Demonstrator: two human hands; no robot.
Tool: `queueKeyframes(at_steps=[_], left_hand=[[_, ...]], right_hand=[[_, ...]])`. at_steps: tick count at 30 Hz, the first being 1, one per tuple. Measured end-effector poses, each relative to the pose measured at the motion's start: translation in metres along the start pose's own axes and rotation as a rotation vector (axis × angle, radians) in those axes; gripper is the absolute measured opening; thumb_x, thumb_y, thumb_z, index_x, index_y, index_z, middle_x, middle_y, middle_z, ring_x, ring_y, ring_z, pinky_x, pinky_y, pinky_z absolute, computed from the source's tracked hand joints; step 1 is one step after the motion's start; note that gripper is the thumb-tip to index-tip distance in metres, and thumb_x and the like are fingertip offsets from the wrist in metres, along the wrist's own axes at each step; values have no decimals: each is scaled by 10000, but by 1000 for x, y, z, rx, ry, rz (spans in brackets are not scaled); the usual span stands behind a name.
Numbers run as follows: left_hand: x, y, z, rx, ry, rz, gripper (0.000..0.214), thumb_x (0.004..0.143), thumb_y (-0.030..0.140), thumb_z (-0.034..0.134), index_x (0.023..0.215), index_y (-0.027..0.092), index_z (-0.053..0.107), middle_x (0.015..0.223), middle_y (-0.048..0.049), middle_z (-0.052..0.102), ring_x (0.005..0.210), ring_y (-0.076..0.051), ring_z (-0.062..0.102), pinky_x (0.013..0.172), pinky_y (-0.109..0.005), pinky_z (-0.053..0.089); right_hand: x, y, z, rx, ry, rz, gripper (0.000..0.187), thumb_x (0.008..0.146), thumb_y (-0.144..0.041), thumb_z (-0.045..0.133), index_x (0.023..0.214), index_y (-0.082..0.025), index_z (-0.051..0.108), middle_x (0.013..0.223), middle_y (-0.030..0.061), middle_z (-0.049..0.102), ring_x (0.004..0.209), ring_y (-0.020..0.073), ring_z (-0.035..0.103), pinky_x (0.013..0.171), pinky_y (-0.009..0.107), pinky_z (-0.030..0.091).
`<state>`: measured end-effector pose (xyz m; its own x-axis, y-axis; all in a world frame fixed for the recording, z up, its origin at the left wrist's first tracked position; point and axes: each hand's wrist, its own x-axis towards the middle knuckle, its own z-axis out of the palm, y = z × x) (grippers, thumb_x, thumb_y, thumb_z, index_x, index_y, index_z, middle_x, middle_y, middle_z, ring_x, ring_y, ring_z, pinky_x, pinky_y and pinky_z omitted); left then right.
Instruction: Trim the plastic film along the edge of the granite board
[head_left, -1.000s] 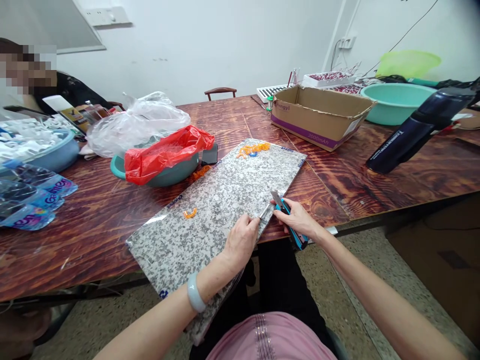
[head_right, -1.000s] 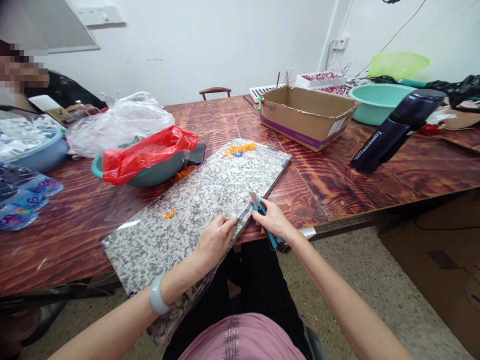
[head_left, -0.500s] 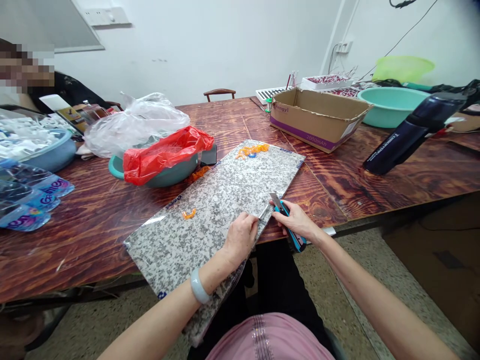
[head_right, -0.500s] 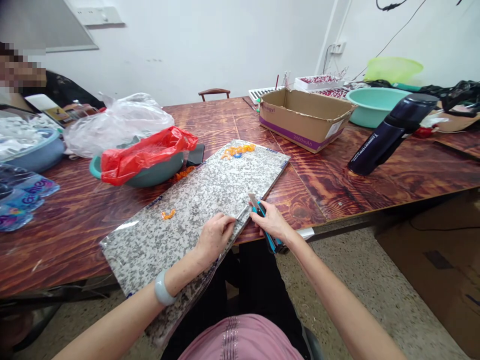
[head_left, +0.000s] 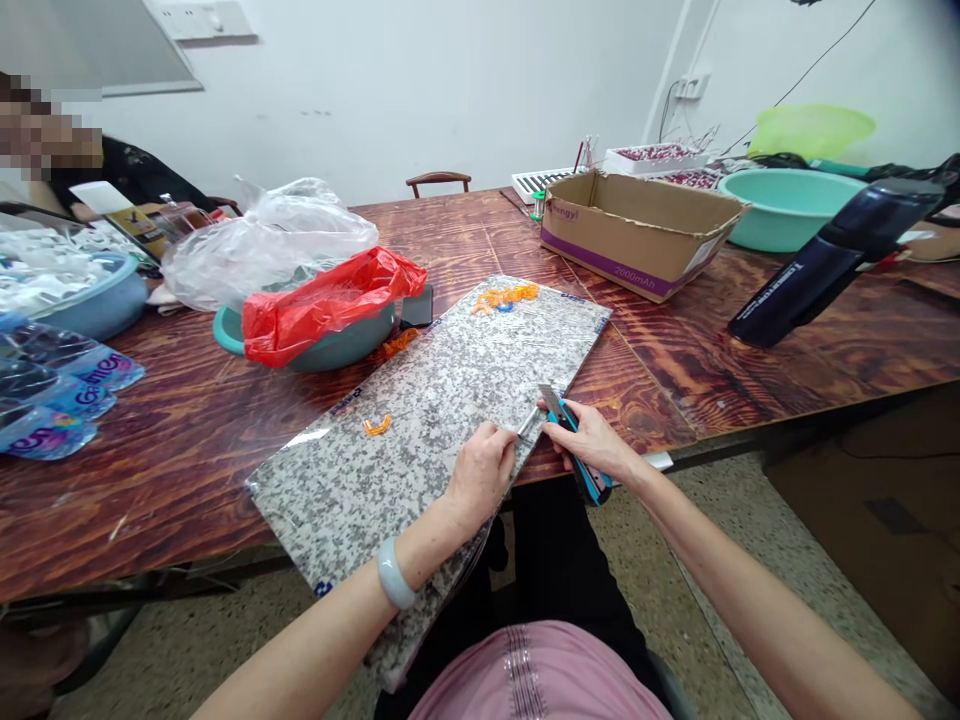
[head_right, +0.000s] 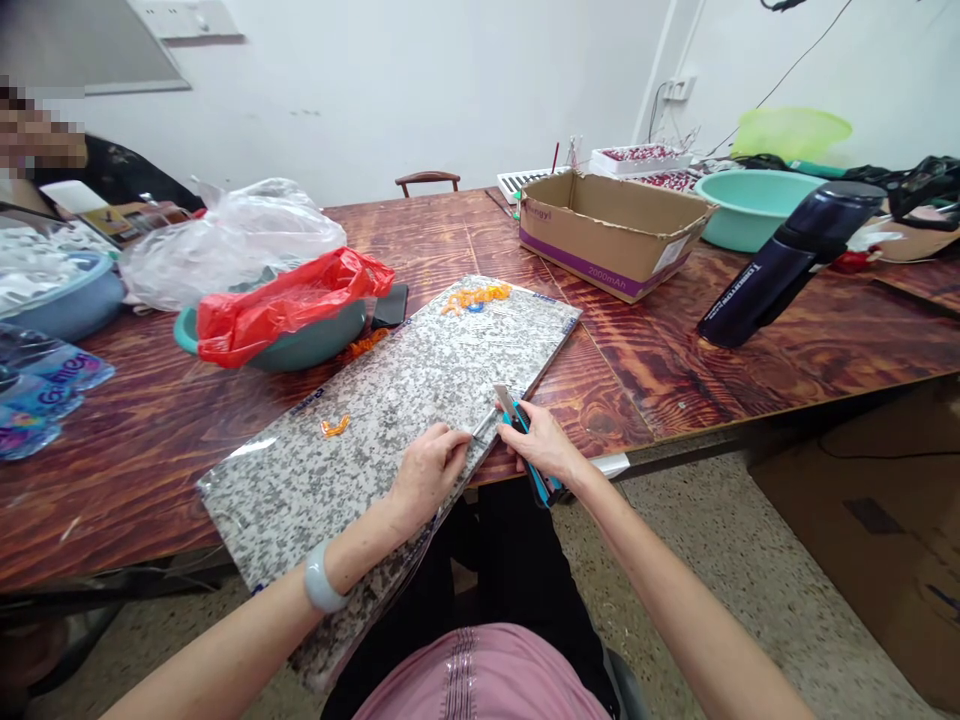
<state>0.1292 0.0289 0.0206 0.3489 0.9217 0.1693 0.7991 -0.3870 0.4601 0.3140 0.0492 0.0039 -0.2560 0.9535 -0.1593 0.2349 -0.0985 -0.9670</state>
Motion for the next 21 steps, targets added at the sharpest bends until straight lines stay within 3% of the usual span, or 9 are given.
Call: queueKeyframes(at_steps=[21], left_hand=[[0,-1,0,-4,2,5,195,824,149,425,878,171,611,759,-28,507,717,-132,514,664,-234,413]], right_hand=[[-1,-1,0,-25,-2,2,439,805,-332,510,1217,-191,451,565,-50,520,376,93,494,359,180,404]])
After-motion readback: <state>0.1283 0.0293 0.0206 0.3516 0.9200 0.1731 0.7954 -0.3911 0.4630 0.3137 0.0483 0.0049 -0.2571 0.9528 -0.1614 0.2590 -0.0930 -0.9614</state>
